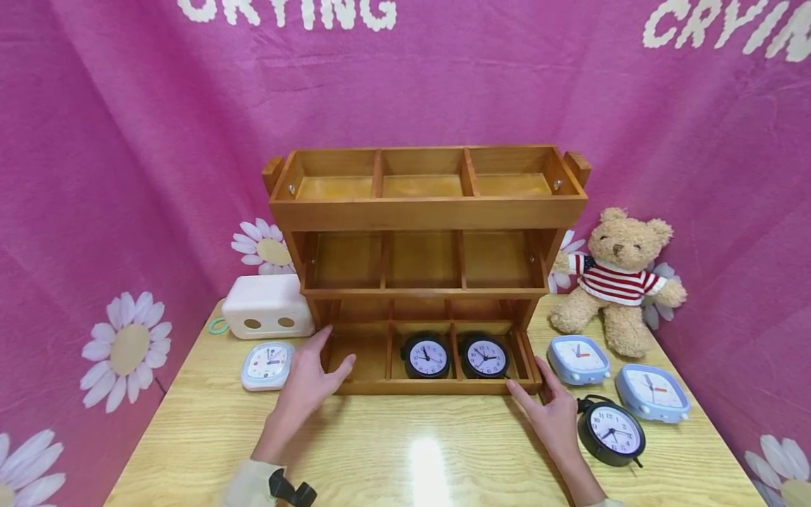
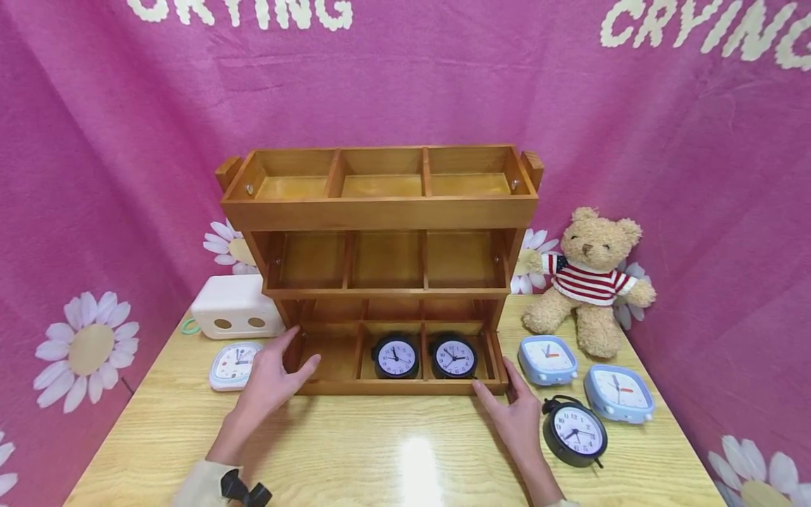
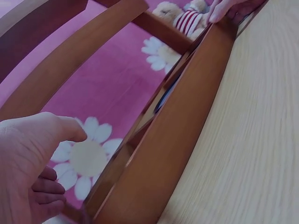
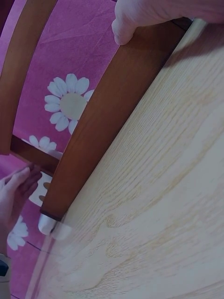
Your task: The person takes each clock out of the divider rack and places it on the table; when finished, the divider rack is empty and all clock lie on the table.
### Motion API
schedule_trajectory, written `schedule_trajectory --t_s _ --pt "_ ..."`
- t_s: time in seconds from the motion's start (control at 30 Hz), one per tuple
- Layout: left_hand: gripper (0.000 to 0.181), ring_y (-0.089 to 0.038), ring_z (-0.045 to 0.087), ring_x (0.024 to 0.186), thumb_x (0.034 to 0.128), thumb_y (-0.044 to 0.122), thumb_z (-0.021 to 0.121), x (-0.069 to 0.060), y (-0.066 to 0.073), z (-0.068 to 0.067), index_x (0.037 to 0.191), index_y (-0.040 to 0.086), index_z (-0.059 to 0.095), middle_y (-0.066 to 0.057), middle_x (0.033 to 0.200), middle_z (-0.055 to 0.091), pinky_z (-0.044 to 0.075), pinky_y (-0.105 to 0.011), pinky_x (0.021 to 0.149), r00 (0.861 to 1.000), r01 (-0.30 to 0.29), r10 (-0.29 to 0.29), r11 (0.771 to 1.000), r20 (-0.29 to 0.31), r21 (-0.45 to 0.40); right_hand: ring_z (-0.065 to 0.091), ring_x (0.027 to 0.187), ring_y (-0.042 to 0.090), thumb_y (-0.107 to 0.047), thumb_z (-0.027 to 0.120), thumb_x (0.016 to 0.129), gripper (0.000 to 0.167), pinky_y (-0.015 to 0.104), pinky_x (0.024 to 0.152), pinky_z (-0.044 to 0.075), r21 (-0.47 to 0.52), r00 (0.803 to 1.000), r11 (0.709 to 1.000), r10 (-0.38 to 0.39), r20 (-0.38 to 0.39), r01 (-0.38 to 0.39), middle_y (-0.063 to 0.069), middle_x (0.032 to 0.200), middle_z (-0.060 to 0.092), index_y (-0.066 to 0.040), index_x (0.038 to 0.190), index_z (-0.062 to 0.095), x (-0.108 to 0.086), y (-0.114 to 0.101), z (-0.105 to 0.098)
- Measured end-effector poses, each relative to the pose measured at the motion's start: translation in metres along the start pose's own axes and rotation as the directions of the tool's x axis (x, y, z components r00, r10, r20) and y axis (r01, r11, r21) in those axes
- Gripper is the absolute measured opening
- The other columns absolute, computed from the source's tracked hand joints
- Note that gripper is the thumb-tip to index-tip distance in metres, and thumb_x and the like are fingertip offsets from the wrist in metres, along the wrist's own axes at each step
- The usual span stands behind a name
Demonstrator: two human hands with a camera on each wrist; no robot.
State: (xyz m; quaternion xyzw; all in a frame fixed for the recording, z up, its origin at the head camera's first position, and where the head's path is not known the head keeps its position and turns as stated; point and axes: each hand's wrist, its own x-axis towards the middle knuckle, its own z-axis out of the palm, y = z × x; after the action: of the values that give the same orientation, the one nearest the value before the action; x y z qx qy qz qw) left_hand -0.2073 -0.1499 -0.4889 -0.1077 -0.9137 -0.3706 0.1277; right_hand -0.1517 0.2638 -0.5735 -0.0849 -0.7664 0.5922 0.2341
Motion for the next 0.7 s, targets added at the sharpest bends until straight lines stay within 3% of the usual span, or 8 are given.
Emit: schedule_trajectory --t_s 0.17,0.33,0.5,0.7 --pt "0.072 -0.044 0.056 0.134 0.0886 0.031 0.083 0.003 0.016 0.017 0.144 -0.006 0.057 -0.026 0.144 0.06 0.047 -0.056 0.112 0.999 -0.036 0.037 0.999 0.024 -0.025 0.056 0.132 0.025 -0.003 0.088 0.083 0.073 0.008 0.099 0.044 -0.013 1.0 1.0 0.011 0.006 -0.011 0.024 0.146 0.058 -0.001 0.149 0.056 0.0 -0.001 0.0" --pt "0.074 -0.042 0.056 0.136 0.0881 0.034 0.084 0.008 0.033 0.035 0.146 -0.003 0.056 -0.023 0.146 0.059 0.048 -0.055 0.112 0.994 -0.045 0.05 0.998 0.099 -0.05 0.056 0.132 0.024 -0.002 0.088 0.083 0.074 0.008 0.099 0.044 -0.002 1.0 1.0 0.007 0.009 -0.007 0.024 0.146 0.058 0.0 0.149 0.056 0.001 0.001 -0.002" --pt "0.075 -0.04 0.057 0.134 0.0882 0.037 0.083 0.015 0.046 0.056 0.145 -0.004 0.057 -0.023 0.144 0.061 0.049 -0.053 0.111 0.981 -0.09 0.098 0.994 0.167 -0.058 0.057 0.131 0.022 -0.002 0.088 0.082 0.074 0.008 0.099 0.044 0.0 1.0 1.0 0.01 0.005 -0.01 0.023 0.146 0.058 0.0 0.149 0.056 0.001 0.001 -0.002" --pt "0.079 -0.041 0.054 0.137 0.088 0.041 0.083 0.021 0.063 0.077 0.148 -0.001 0.054 -0.022 0.148 0.057 0.048 -0.053 0.112 0.961 -0.072 0.075 0.997 0.265 -0.019 0.053 0.135 0.033 -0.002 0.087 0.083 0.074 0.008 0.1 0.043 0.001 1.0 1.0 0.02 0.017 -0.02 0.025 0.148 0.055 0.002 0.149 0.054 0.001 0.0 -0.001"
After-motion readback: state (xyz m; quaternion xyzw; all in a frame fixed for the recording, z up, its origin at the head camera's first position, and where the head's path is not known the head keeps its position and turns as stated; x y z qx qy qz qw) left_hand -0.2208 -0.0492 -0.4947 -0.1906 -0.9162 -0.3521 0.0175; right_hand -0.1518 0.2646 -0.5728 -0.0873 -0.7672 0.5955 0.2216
